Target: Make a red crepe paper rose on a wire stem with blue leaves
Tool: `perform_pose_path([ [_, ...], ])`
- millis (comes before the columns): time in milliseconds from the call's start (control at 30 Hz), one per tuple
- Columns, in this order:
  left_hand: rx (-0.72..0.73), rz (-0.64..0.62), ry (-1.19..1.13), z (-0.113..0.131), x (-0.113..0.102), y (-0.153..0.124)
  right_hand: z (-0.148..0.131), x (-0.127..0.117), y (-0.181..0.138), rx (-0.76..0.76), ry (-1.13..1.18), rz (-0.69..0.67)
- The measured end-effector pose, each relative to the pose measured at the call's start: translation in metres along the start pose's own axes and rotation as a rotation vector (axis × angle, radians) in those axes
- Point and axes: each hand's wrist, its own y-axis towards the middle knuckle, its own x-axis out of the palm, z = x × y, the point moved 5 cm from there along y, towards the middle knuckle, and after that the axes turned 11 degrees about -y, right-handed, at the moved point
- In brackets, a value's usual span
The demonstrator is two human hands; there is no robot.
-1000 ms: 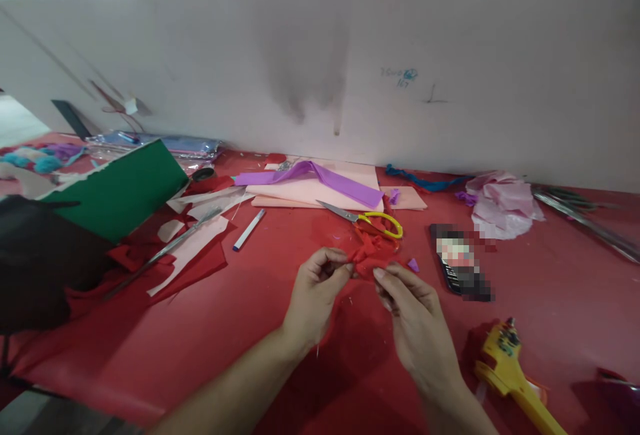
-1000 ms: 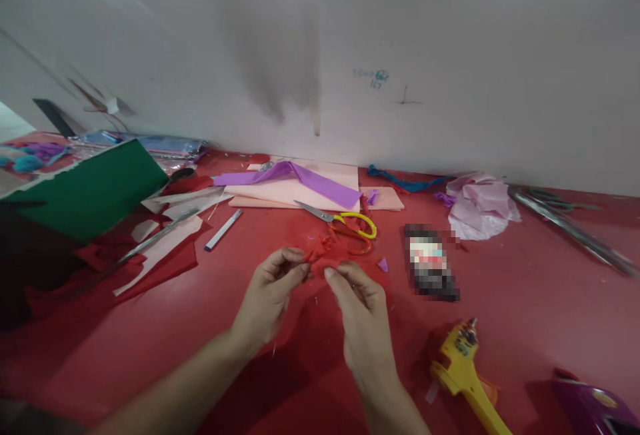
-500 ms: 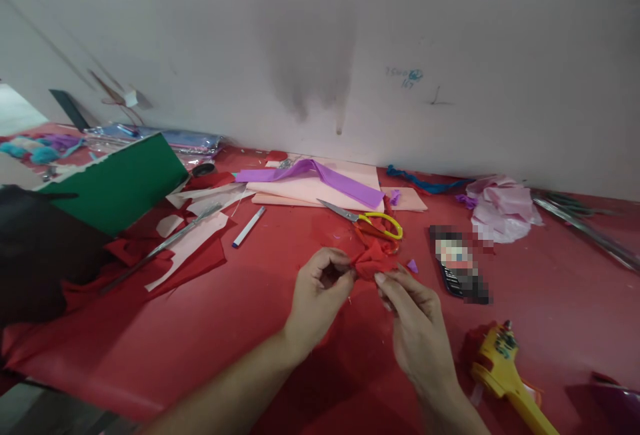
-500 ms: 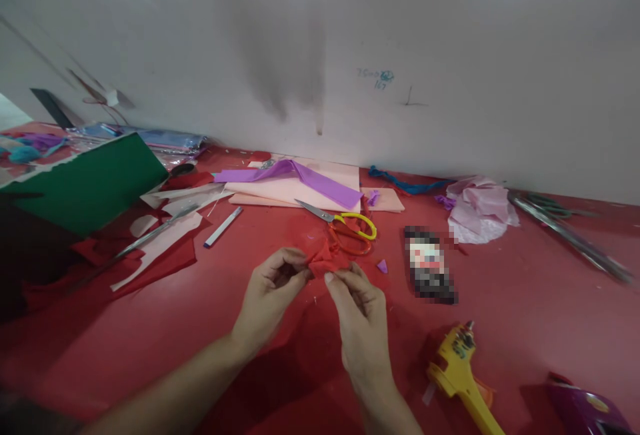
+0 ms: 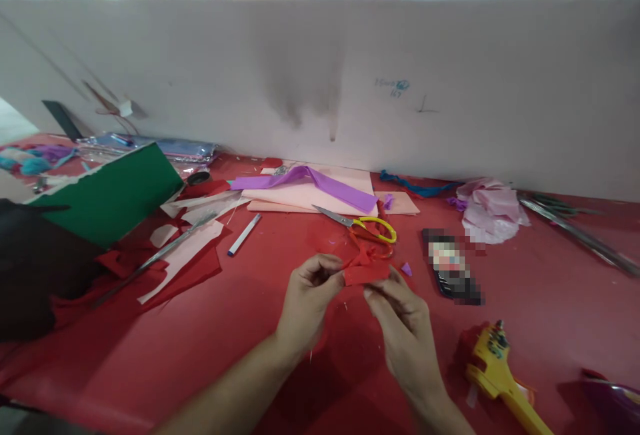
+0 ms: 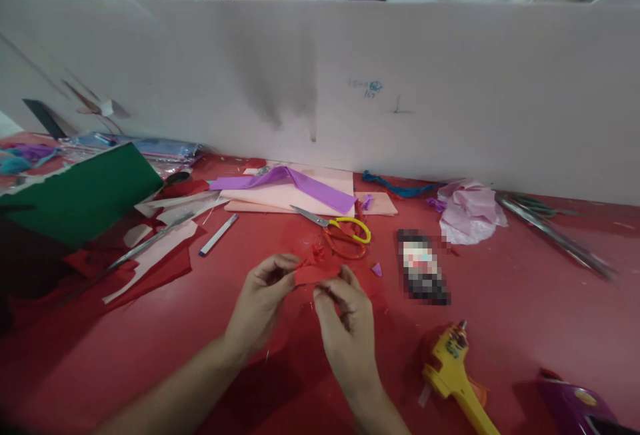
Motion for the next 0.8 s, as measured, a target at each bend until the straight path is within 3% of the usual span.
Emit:
perform_pose_path([
  [200,-0.098,-0.015,-0.171,-0.003,-0.003,0.002,0.000,0.001,0.001,0.045,0.197,0.017],
  [400,-0.132,-0.058,-0.172,-0.002,0.002,-0.002,-0.004,0.003,0.003,-0.010,0.196,-0.041],
  [633,-0.027,-0.041,-0.085,0.001,0.009,-0.007,0.008,0.004,0.002,0.022,0.237,-0.010],
  [800,0.049,-0.100,-0.003,0.002,0.010,-0.007,0.011,0.004,0.003,0.027,0.337,-0.001],
])
